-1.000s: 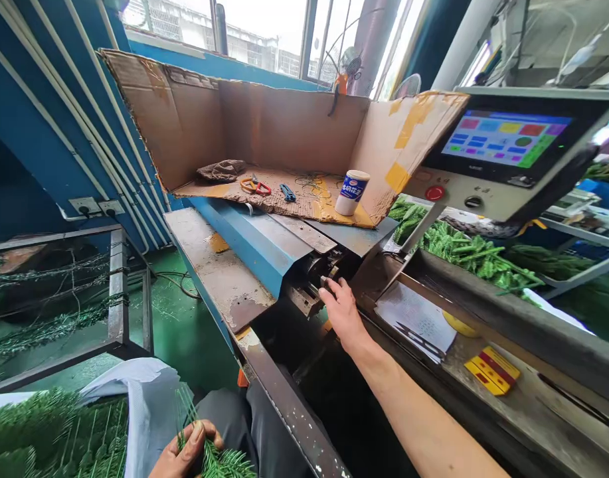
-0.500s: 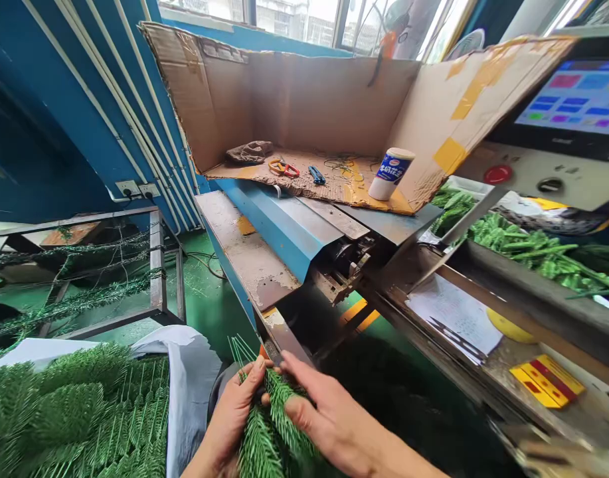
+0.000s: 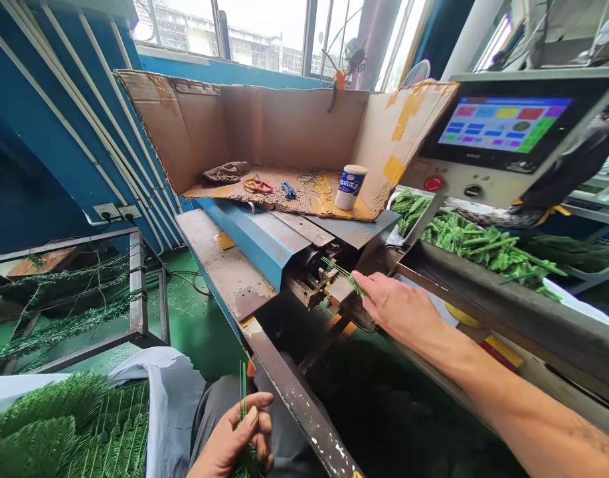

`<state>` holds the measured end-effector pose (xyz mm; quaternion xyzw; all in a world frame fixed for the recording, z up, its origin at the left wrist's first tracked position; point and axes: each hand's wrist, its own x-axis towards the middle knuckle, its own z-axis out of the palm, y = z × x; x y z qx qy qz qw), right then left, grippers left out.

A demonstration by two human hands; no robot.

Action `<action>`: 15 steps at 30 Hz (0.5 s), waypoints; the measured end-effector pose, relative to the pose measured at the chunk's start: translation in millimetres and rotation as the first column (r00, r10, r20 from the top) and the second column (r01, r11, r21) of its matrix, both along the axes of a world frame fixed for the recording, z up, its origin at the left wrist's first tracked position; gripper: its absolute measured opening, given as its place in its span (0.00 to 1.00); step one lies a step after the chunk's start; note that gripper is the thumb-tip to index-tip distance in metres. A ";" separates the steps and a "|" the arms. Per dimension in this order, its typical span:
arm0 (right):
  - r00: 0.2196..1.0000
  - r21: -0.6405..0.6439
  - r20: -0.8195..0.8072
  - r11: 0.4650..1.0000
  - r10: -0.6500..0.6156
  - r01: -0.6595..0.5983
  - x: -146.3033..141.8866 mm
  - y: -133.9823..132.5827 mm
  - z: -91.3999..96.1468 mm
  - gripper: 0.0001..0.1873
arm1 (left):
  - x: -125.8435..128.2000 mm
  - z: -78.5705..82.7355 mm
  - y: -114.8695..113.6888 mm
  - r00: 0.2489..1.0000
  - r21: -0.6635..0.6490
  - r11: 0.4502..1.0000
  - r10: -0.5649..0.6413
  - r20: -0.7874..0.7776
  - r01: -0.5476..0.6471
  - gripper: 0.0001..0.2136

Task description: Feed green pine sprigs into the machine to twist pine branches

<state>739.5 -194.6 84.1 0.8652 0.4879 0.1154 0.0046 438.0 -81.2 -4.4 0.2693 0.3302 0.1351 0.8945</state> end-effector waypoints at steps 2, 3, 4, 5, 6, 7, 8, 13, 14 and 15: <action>0.997 -0.108 0.073 0.994 0.005 0.003 6.7 10.6 3.8 0.24 | 0.9 -7.0 -9.4 0.997 -0.054 0.997 0.061 0.056 -0.058 0.21; 0.996 -0.151 0.092 0.989 0.013 0.001 6.9 16.4 4.9 0.24 | 1.4 -9.3 -12.5 0.994 -0.078 0.994 0.084 0.065 -0.079 0.20; 0.994 -0.181 0.105 0.984 0.018 0.001 5.8 22.0 5.3 0.23 | 1.7 -11.1 -14.3 0.993 -0.095 0.992 0.094 0.068 -0.087 0.19; 0.993 -0.200 0.115 0.980 0.024 -0.001 4.0 27.0 5.1 0.22 | 1.7 -12.5 -15.1 0.993 -0.104 0.991 0.092 0.069 -0.085 0.19; 0.992 -0.203 0.121 0.979 0.031 -0.006 2.0 31.3 3.9 0.21 | 1.4 -13.7 -15.1 0.994 -0.109 0.991 0.086 0.072 -0.078 0.19; 0.992 -0.190 0.123 0.982 0.041 -0.017 0.0 34.9 1.7 0.20 | 0.9 -14.7 -14.4 0.994 -0.111 0.991 0.080 0.075 -0.072 0.19; 0.991 -0.160 0.122 0.987 0.052 -0.032 -1.7 37.9 -1.8 0.19 | 0.2 -15.7 -13.5 0.994 -0.112 0.991 0.077 0.077 -0.068 0.19; 0.994 0.061 0.019 0.992 0.106 -0.107 -3.7 43.9 -25.1 0.23 | -2.1 -17.8 -9.6 0.996 -0.115 0.992 0.065 0.065 -0.058 0.19; 0.989 0.095 -0.053 0.987 0.139 -0.133 -2.5 42.5 -26.7 0.26 | -2.3 -17.5 -9.2 0.996 -0.119 0.991 0.063 0.063 -0.055 0.19; 0.971 0.116 -0.147 0.978 0.187 -0.170 -0.7 39.9 -26.1 0.30 | -2.6 -17.1 -9.0 0.996 -0.123 0.991 0.063 0.062 -0.055 0.19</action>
